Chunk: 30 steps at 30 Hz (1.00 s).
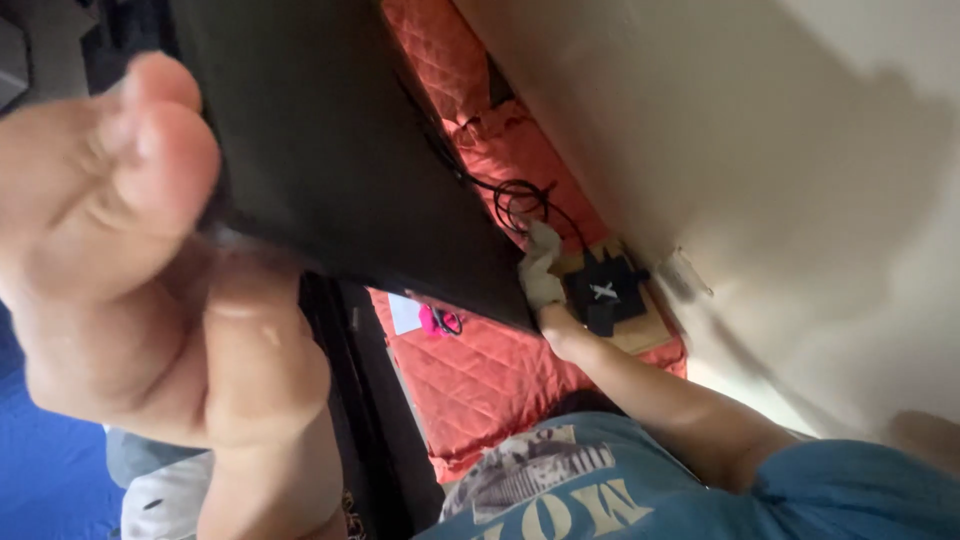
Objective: Cleaning a television screen and organizing various electronic accessories and cables.
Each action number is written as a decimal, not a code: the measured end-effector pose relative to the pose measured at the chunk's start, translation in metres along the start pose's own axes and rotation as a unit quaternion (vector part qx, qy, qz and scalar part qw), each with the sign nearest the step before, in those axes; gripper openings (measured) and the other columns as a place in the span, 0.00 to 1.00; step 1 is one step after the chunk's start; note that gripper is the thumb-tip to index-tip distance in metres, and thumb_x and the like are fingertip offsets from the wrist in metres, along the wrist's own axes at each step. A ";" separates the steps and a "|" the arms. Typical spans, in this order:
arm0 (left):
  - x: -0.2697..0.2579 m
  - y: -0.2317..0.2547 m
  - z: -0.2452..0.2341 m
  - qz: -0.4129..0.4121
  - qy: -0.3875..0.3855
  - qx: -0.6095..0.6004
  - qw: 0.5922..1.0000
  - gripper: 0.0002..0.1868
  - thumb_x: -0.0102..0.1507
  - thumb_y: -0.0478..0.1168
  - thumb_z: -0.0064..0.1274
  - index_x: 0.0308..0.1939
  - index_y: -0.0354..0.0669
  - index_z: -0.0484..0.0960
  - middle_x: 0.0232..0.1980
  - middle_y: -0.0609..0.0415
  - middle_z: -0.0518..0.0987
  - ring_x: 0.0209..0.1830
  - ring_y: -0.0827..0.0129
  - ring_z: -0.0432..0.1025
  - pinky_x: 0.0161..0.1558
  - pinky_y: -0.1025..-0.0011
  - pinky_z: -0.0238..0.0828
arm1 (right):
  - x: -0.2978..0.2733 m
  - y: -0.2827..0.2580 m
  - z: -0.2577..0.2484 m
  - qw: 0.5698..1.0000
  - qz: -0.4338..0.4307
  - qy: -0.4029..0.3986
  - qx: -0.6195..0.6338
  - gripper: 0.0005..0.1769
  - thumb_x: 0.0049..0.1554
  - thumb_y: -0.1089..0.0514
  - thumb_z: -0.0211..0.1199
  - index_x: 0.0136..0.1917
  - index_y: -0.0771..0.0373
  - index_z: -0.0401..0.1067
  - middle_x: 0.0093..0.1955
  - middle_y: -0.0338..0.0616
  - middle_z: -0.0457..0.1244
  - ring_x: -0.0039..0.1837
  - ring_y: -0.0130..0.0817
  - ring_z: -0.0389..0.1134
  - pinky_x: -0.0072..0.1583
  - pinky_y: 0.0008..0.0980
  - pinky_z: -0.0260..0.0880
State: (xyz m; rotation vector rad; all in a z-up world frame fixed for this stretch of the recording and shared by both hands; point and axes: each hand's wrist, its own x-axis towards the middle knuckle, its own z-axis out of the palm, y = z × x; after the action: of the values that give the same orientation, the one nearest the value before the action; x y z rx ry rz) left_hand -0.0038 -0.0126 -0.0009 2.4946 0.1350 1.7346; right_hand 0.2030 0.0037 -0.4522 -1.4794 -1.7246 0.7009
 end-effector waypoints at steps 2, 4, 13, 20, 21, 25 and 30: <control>-0.003 0.004 0.001 -0.009 -0.005 -0.001 1.000 0.21 0.67 0.34 0.51 0.65 0.39 0.77 0.65 0.50 0.76 0.59 0.65 0.70 0.61 0.73 0.68 | -0.011 0.002 -0.003 1.000 0.018 -0.013 -0.012 0.28 0.65 0.42 0.45 0.71 0.56 0.67 0.67 0.48 0.63 0.69 0.47 0.63 0.68 0.43 0.60; -0.006 0.008 0.002 -0.019 -0.017 0.005 1.000 0.21 0.67 0.34 0.51 0.66 0.39 0.77 0.65 0.51 0.76 0.59 0.66 0.70 0.62 0.74 0.67 | -0.019 0.003 -0.002 0.999 0.034 -0.025 -0.021 0.27 0.64 0.43 0.46 0.70 0.56 0.67 0.67 0.48 0.63 0.68 0.47 0.63 0.67 0.44 0.60; -0.012 0.015 -0.004 -0.044 -0.042 0.039 0.997 0.22 0.70 0.34 0.52 0.68 0.39 0.76 0.66 0.53 0.74 0.61 0.69 0.68 0.66 0.77 0.65 | -0.008 0.000 -0.004 0.991 0.074 -0.082 -0.072 0.25 0.62 0.44 0.50 0.68 0.54 0.69 0.64 0.48 0.65 0.66 0.48 0.65 0.65 0.46 0.63; -0.001 0.005 -0.009 -0.037 -0.051 0.069 0.996 0.22 0.71 0.34 0.53 0.70 0.39 0.75 0.67 0.54 0.74 0.63 0.71 0.66 0.68 0.79 0.63 | 0.035 0.000 -0.013 0.983 0.089 -0.105 -0.120 0.23 0.61 0.46 0.53 0.67 0.53 0.71 0.62 0.49 0.66 0.64 0.49 0.67 0.62 0.48 0.65; 0.000 0.001 -0.009 -0.035 -0.048 0.063 0.996 0.22 0.71 0.34 0.53 0.70 0.39 0.75 0.67 0.54 0.74 0.63 0.71 0.67 0.68 0.79 0.63 | 0.039 0.001 -0.017 0.981 0.094 -0.108 -0.129 0.23 0.60 0.46 0.54 0.67 0.53 0.71 0.62 0.49 0.66 0.64 0.50 0.67 0.62 0.48 0.65; -0.006 -0.011 -0.008 -0.033 -0.031 0.022 0.999 0.24 0.70 0.33 0.52 0.71 0.39 0.76 0.68 0.54 0.74 0.63 0.70 0.68 0.67 0.78 0.65 | 0.079 -0.014 -0.020 0.972 0.120 -0.128 -0.158 0.22 0.60 0.47 0.56 0.66 0.52 0.72 0.60 0.49 0.67 0.62 0.50 0.68 0.61 0.49 0.67; -0.014 -0.015 -0.007 -0.034 -0.012 -0.026 0.999 0.26 0.68 0.32 0.51 0.71 0.39 0.76 0.69 0.52 0.76 0.62 0.69 0.70 0.66 0.77 0.68 | 0.090 0.029 -0.005 0.958 0.149 -0.159 -0.188 0.21 0.59 0.48 0.58 0.64 0.51 0.73 0.59 0.49 0.68 0.61 0.51 0.69 0.59 0.50 0.68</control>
State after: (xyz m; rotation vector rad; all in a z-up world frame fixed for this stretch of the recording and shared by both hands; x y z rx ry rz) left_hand -0.0152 0.0008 -0.0132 2.4429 0.1678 1.6607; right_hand 0.2185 0.0968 -0.4563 -2.0077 -1.9774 0.8362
